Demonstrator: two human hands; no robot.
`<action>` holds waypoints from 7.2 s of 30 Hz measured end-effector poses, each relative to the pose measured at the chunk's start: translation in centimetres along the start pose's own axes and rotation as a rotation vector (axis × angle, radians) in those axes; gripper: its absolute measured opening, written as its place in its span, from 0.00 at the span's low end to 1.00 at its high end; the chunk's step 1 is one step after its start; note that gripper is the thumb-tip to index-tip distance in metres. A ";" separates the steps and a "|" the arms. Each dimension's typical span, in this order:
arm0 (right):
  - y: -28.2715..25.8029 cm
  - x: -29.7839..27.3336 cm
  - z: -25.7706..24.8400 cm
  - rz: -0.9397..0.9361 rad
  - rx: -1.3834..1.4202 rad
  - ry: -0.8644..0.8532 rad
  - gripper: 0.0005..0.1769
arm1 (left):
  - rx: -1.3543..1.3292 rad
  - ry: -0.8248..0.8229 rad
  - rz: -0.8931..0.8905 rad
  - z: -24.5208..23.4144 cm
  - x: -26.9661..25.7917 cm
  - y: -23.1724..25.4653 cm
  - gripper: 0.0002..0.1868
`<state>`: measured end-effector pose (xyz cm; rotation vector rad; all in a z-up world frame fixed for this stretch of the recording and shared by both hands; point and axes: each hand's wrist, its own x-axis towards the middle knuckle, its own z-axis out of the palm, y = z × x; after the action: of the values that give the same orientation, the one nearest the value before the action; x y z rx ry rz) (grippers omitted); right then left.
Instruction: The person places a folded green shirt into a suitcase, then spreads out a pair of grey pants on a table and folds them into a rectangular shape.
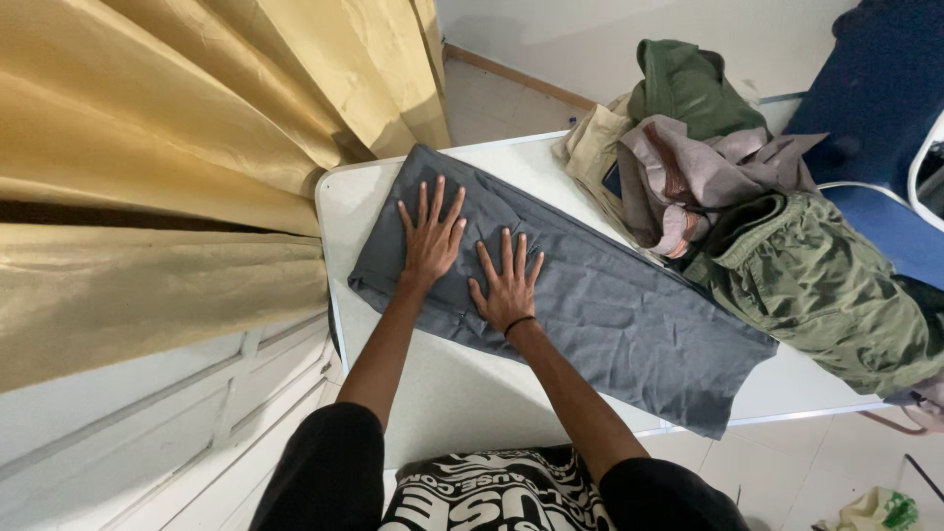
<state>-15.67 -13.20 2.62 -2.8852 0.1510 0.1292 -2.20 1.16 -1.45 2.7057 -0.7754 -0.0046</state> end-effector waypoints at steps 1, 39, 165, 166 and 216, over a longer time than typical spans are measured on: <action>-0.1 0.1 -0.1 -0.002 0.001 -0.002 0.40 | -0.027 0.007 0.001 -0.5 -1.5 -0.1 0.32; 29.3 -23.0 -2.1 0.470 -0.008 0.228 0.37 | -0.074 -0.306 0.267 6.4 -19.0 27.3 0.36; 19.7 -10.6 -3.0 0.238 0.784 -0.300 0.28 | -1.754 0.039 -0.790 -0.8 -23.6 17.1 0.40; 19.8 -10.4 -3.2 0.254 0.873 -0.287 0.29 | -1.685 0.014 -0.829 -0.4 -23.5 16.5 0.39; 14.5 -14.5 -1.1 -0.220 0.206 0.132 0.30 | -0.184 0.286 -0.238 1.5 -23.1 21.0 0.24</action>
<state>-31.58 -26.13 1.66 -2.6808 -0.1230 -0.1113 -32.85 -4.11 1.68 2.5298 -0.3488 0.2385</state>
